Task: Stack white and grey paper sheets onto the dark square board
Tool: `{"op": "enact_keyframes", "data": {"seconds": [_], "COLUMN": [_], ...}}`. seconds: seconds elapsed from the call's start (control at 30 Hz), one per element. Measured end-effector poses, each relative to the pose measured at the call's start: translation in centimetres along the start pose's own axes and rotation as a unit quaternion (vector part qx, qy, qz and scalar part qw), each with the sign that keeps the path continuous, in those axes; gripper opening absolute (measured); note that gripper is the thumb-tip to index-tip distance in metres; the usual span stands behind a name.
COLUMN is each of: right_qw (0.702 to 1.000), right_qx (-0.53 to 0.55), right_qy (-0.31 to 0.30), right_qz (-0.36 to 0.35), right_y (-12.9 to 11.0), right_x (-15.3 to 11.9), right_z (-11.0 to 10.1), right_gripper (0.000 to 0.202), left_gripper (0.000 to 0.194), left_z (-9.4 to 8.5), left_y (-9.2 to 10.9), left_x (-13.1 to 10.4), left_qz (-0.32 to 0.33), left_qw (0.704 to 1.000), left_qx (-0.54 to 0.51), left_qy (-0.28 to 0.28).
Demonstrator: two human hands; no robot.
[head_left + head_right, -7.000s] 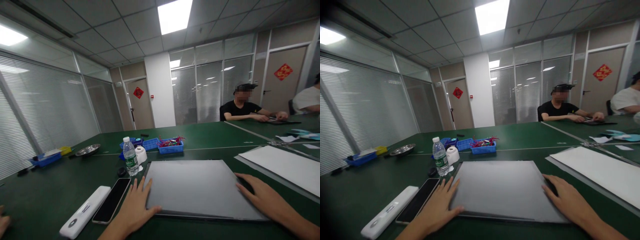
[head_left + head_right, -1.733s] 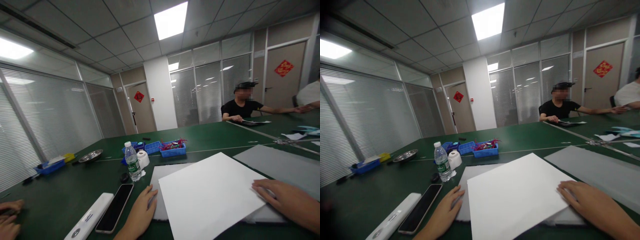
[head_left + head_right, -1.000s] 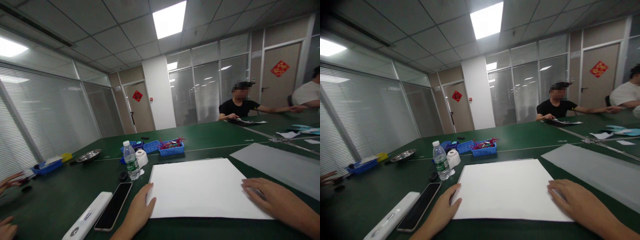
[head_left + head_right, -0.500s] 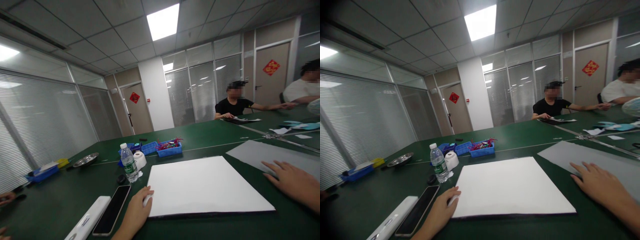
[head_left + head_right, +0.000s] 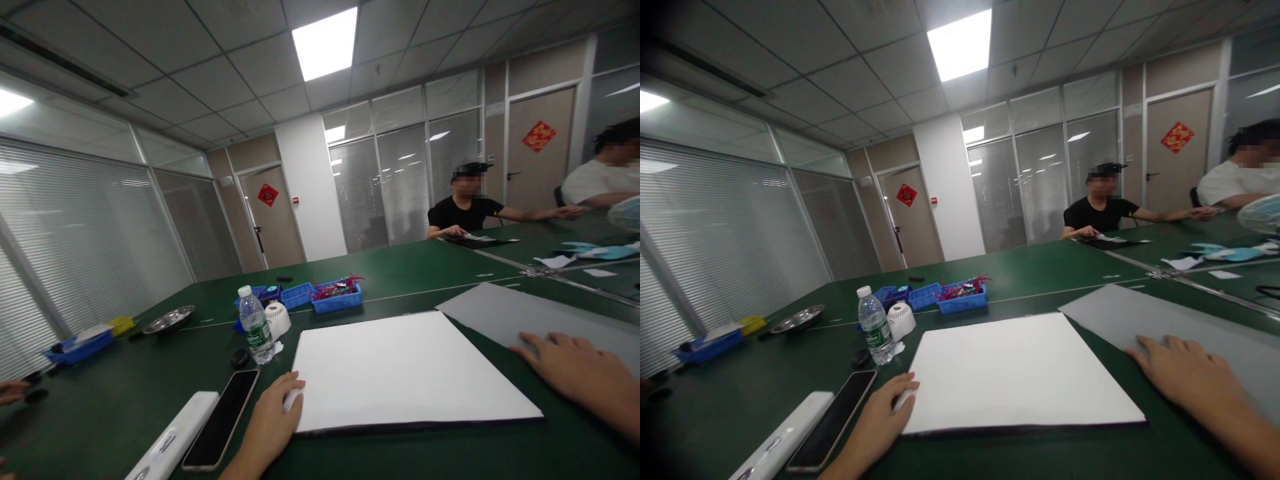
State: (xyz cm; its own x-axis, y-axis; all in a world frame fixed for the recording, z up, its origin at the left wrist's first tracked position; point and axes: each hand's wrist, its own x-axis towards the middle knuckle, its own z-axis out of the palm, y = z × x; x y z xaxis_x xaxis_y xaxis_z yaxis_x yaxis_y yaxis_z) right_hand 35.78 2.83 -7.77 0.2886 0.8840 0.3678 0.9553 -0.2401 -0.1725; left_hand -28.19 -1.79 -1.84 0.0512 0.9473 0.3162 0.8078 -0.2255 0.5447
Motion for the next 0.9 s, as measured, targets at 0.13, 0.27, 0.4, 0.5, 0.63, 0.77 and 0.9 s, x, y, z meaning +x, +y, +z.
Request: {"op": "enact_keyframes", "data": {"seconds": [0.13, 0.27, 0.4, 0.5, 0.63, 0.77, 0.9], "right_qw": [0.999, 0.999, 0.998, 0.991, 0.976, 0.940, 0.922], "right_qx": [-0.035, -0.040, -0.035, -0.035, 0.005, 0.074, 0.113], "right_qy": [-0.011, 0.001, 0.033, 0.081, 0.077, -0.045, -0.139], "right_qz": [0.006, -0.019, -0.045, -0.099, -0.205, -0.331, -0.343], "right_y": [-1.0, -1.9, -2.9, -5.4, -11.3, -16.5, -17.8], "right_x": [-0.4, -0.9, -2.0, -3.2, -6.1, -9.8, -11.0], "right_z": [-1.2, -3.4, -7.2, -9.2, -9.1, -8.5, -8.8], "right_gripper": [0.075, 0.064, 0.067, 0.070, 0.058, 0.051, 0.055], "left_gripper": [0.035, 0.037, 0.038, 0.038, 0.039, 0.041, 0.040], "left_z": [0.1, -0.1, -0.5, -0.7, -0.8, -0.7, -0.6], "left_y": [-0.1, 0.1, 0.3, 0.2, 0.0, -0.2, -0.2], "left_x": [0.0, -0.3, -0.5, -0.7, -0.7, -0.7, -0.5], "left_qz": [0.002, 0.007, 0.005, 0.001, 0.004, 0.010, 0.012], "left_qw": [1.000, 1.000, 1.000, 1.000, 1.000, 1.000, 1.000], "left_qx": [-0.002, 0.003, 0.008, 0.007, 0.001, -0.002, -0.001], "left_qy": [0.001, -0.005, -0.008, -0.007, -0.003, 0.002, 0.008]}}
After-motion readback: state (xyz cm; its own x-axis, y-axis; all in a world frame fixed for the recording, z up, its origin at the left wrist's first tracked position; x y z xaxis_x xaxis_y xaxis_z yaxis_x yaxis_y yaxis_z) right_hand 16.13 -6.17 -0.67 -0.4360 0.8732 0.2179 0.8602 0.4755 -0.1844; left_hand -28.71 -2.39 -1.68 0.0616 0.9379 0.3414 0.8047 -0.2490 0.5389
